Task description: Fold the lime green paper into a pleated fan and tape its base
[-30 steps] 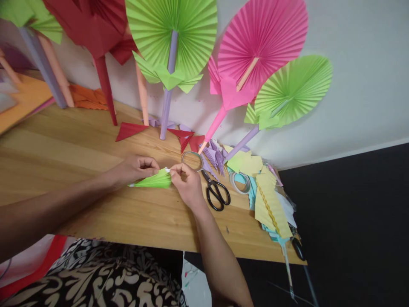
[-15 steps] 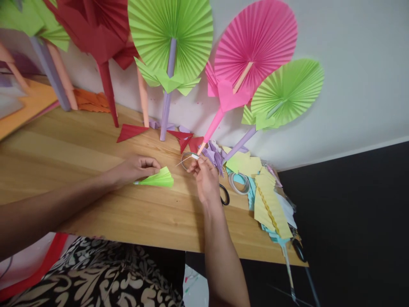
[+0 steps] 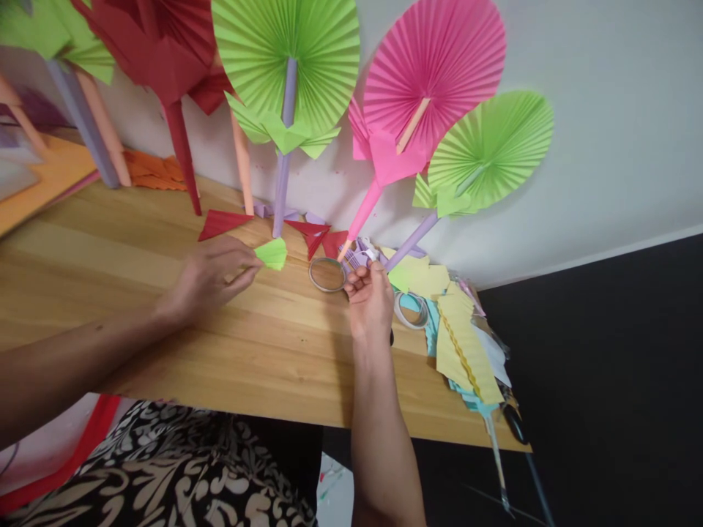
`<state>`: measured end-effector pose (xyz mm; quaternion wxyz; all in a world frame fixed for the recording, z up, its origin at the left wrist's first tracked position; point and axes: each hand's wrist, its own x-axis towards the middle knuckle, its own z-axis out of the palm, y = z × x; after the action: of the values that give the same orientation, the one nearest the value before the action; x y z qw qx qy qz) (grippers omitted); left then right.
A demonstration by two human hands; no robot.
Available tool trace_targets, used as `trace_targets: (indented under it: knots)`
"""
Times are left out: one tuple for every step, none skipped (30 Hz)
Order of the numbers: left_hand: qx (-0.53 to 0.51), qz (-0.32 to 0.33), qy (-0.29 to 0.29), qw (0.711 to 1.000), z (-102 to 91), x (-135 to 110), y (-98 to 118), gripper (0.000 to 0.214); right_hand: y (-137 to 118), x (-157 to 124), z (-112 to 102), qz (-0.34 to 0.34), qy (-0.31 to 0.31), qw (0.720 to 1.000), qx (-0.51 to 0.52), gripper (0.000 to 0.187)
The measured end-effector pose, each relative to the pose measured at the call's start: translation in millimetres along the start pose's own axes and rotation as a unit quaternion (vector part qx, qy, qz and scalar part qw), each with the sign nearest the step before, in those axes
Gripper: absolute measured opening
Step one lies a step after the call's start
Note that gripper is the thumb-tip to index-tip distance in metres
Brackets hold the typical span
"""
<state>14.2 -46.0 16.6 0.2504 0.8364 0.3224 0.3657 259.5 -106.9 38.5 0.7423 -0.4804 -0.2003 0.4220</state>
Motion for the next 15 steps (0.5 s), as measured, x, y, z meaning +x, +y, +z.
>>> trace_targets:
  knots:
    - [0.028,0.036,-0.033,0.998,1.5,-3,3,0.027,0,0,0,-0.003,-0.001,1.0,-0.002,0.025]
    - [0.039,0.072,-0.094,0.992,3.5,-5,6,0.029,1,0,0,-0.005,-0.002,1.0,-0.003,0.025]
    - [0.041,0.102,-0.146,0.983,5.3,-7,8,0.031,1,0,-1,-0.007,-0.005,1.0,-0.003,0.025]
    - [0.04,0.117,-0.183,0.975,6.3,-8,10,0.032,2,0,-1,-0.009,-0.008,1.0,-0.001,0.025]
    - [0.038,0.113,-0.191,0.974,6.1,-8,11,0.033,3,0,-2,-0.011,-0.012,1.0,0.002,0.025]
    - [0.035,0.089,-0.172,0.98,4.5,-6,11,0.034,4,0,-2,-0.013,-0.015,1.0,0.005,0.025]
    - [0.029,0.056,-0.129,0.99,1.7,-3,10,0.034,4,1,-3,-0.014,-0.016,1.0,0.009,0.024]
    - [0.032,0.025,-0.08,0.996,-1.8,1,8,0.033,5,1,-3,-0.014,-0.016,1.0,0.015,0.024]
    - [0.038,0.004,-0.06,0.997,-5.5,5,4,0.031,5,2,-4,-0.014,-0.015,1.0,0.021,0.023]
    - [0.048,-0.006,-0.065,0.997,-8.9,10,1,0.03,4,2,-4,-0.013,-0.013,1.0,0.025,0.023]
    - [0.061,-0.015,-0.085,0.994,-11.6,13,-3,0.029,4,3,-4,-0.012,-0.011,0.999,0.028,0.023]
    - [0.069,-0.017,-0.115,0.991,-13.5,17,-6,0.027,3,3,-4,-0.011,-0.01,1.0,0.028,0.023]
    - [0.079,-0.011,-0.143,0.987,-14.6,19,-8,0.026,2,3,-4,-0.01,-0.01,1.0,0.026,0.023]
    - [0.092,-0.004,-0.173,0.981,-15.2,21,-10,0.025,2,3,-3,-0.008,-0.01,1.0,0.024,0.023]
    - [0.103,0.005,-0.206,0.973,-15.6,22,-10,0.025,1,3,-3,-0.008,-0.011,1.0,0.023,0.023]
